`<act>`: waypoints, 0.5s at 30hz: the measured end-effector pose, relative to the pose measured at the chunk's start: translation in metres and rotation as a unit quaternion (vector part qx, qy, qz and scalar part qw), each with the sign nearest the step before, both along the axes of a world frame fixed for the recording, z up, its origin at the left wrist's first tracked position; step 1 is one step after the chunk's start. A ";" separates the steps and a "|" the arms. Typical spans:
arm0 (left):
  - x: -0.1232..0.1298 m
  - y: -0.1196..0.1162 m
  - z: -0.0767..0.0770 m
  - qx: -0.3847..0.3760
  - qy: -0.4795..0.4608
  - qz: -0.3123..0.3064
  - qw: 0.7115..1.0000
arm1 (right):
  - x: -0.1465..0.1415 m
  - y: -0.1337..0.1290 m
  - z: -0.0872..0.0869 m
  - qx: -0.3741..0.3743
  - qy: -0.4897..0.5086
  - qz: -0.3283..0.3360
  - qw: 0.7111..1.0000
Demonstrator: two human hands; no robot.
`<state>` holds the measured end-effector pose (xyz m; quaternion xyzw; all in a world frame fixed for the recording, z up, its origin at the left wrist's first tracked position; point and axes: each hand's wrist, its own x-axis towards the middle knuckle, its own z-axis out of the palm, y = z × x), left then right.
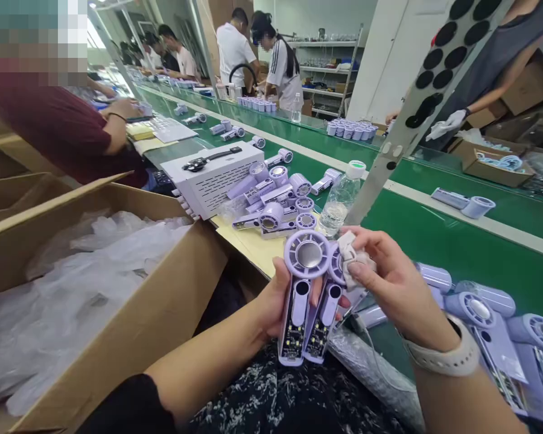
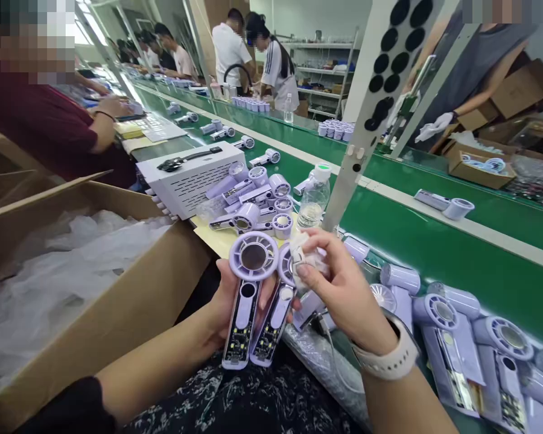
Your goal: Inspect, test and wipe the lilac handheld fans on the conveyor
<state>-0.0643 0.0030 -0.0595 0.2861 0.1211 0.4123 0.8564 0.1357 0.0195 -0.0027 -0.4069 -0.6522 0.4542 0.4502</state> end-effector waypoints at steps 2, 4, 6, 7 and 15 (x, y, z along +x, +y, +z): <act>0.009 -0.001 -0.001 0.006 -0.007 -0.047 0.999 | 0.000 -0.009 -0.004 -0.129 0.099 0.065 0.985; 0.014 -0.003 -0.002 0.012 -0.009 -0.070 0.997 | -0.005 -0.016 -0.007 -0.196 0.130 0.090 0.968; 0.016 -0.005 -0.003 0.014 -0.011 -0.065 0.998 | -0.013 -0.019 -0.007 -0.208 0.128 0.070 0.967; 0.017 -0.005 -0.004 0.012 -0.012 -0.057 0.998 | -0.017 -0.018 -0.007 -0.199 0.122 0.050 0.971; -0.004 0.007 -0.002 0.024 -0.018 0.055 0.998 | -0.028 0.038 -0.022 0.115 -0.157 -0.196 0.961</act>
